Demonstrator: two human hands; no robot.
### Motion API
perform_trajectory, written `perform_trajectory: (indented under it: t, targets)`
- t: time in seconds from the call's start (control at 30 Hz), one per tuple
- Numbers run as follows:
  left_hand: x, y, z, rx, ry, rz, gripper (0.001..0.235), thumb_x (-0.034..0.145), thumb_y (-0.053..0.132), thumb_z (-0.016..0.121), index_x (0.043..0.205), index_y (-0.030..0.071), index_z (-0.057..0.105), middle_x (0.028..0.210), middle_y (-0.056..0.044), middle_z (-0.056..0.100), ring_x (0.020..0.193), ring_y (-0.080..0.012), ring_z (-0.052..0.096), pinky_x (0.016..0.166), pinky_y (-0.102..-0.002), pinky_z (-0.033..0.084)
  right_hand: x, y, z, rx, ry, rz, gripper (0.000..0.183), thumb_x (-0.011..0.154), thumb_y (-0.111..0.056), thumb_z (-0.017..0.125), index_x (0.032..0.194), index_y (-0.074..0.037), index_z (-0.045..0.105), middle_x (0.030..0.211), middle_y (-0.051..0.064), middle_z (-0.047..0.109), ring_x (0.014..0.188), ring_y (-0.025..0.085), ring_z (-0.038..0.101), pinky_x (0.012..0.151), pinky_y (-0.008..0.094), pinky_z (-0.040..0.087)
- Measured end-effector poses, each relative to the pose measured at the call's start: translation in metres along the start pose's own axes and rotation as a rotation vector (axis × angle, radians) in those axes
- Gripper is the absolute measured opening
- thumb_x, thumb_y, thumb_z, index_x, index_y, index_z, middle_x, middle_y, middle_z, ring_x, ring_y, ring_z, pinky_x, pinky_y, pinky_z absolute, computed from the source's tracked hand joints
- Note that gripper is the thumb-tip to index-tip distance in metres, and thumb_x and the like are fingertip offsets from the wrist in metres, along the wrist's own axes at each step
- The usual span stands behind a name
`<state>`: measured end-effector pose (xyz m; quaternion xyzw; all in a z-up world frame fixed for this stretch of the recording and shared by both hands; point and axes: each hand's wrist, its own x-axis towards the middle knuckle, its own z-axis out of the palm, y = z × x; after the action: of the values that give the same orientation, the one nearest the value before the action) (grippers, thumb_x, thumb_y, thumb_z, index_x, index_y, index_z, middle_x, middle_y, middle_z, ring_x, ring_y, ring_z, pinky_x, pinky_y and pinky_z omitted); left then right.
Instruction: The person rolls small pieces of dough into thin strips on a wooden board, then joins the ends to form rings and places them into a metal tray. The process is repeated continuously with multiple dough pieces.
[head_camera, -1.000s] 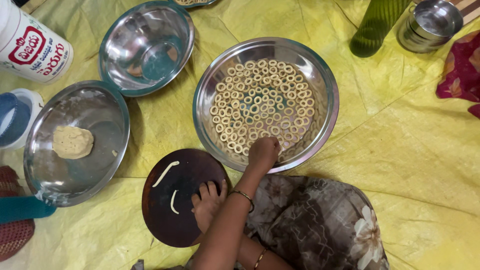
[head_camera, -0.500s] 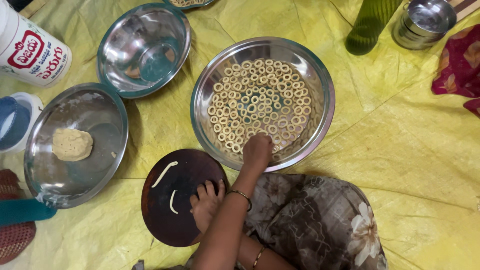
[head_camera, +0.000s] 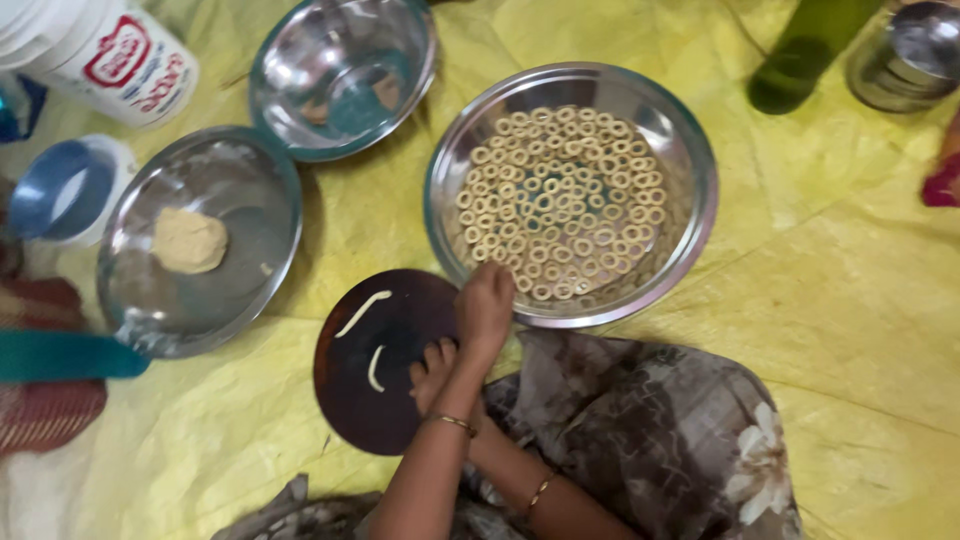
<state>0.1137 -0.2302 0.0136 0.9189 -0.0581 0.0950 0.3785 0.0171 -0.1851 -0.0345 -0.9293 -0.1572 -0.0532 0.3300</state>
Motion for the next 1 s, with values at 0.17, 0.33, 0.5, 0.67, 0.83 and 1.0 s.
perform_trajectory:
  t: [0.17, 0.33, 0.5, 0.67, 0.83, 1.0]
  targets:
    - [-0.044, -0.056, -0.110, -0.067, 0.327, -0.148, 0.017, 0.095, 0.019, 0.072, 0.092, 0.003, 0.071, 0.086, -0.015, 0.071, 0.074, -0.0282, 0.069, 0.072, -0.039, 0.055, -0.005, 0.000, -0.017, -0.023, 0.061, -0.021, 0.045, 0.078, -0.029, 0.079, 0.115, -0.004, 0.073, 0.124, 0.018, 0.058, 0.124, 0.040, 0.045, 0.107, 0.073, 0.025]
    - [-0.076, -0.116, -0.170, 0.055, 0.505, -0.220, 0.038, 0.079, 0.011, 0.076, 0.114, 0.000, 0.069, 0.099, -0.015, 0.067, 0.085, -0.0276, 0.064, 0.076, -0.039, 0.053, -0.003, -0.014, -0.040, -0.125, -0.007, -0.016, 0.038, 0.072, -0.029, 0.081, 0.103, -0.008, 0.074, 0.128, 0.017, 0.057, 0.127, 0.038, 0.045, 0.108, 0.071, 0.028]
    - [-0.088, -0.132, -0.156, 0.399, 0.297, -0.123, 0.025, 0.079, 0.020, 0.085, 0.097, 0.005, 0.078, 0.099, -0.014, 0.070, 0.095, -0.0356, 0.064, 0.082, -0.046, 0.052, -0.006, -0.014, -0.043, -0.150, -0.003, -0.045, 0.040, 0.071, -0.028, 0.083, 0.104, -0.007, 0.074, 0.133, 0.016, 0.056, 0.128, 0.037, 0.046, 0.106, 0.070, 0.028]
    - [-0.092, -0.119, -0.139, 0.519, 0.237, -0.180, 0.018, 0.079, 0.019, 0.083, 0.084, 0.005, 0.074, 0.096, -0.014, 0.069, 0.096, -0.0342, 0.063, 0.079, -0.045, 0.052, -0.016, -0.010, -0.043, -0.138, 0.025, -0.098, 0.041, 0.072, -0.023, 0.083, 0.109, -0.007, 0.073, 0.134, 0.016, 0.056, 0.129, 0.036, 0.046, 0.106, 0.068, 0.028]
    - [-0.088, -0.124, -0.139, -0.160, 0.265, -0.550, 0.017, 0.093, 0.022, 0.077, 0.091, 0.007, 0.070, 0.089, -0.012, 0.076, 0.077, -0.0197, 0.075, 0.068, -0.030, 0.056, -0.018, -0.007, -0.042, 0.040, 0.137, -0.151, 0.030, 0.078, -0.018, 0.080, 0.106, -0.010, 0.074, 0.123, 0.014, 0.064, 0.120, 0.034, 0.056, 0.105, 0.057, 0.037]
    - [-0.097, -0.117, -0.139, -1.124, 0.374, -0.656, 0.014, 0.092, 0.012, 0.074, 0.105, 0.008, 0.071, 0.094, -0.008, 0.075, 0.077, -0.0118, 0.068, 0.066, -0.026, 0.053, -0.014, -0.001, -0.024, 0.546, 0.045, 0.113, 0.026, 0.086, -0.011, 0.076, 0.111, -0.006, 0.071, 0.103, 0.010, 0.074, 0.098, 0.023, 0.071, 0.086, 0.034, 0.055]
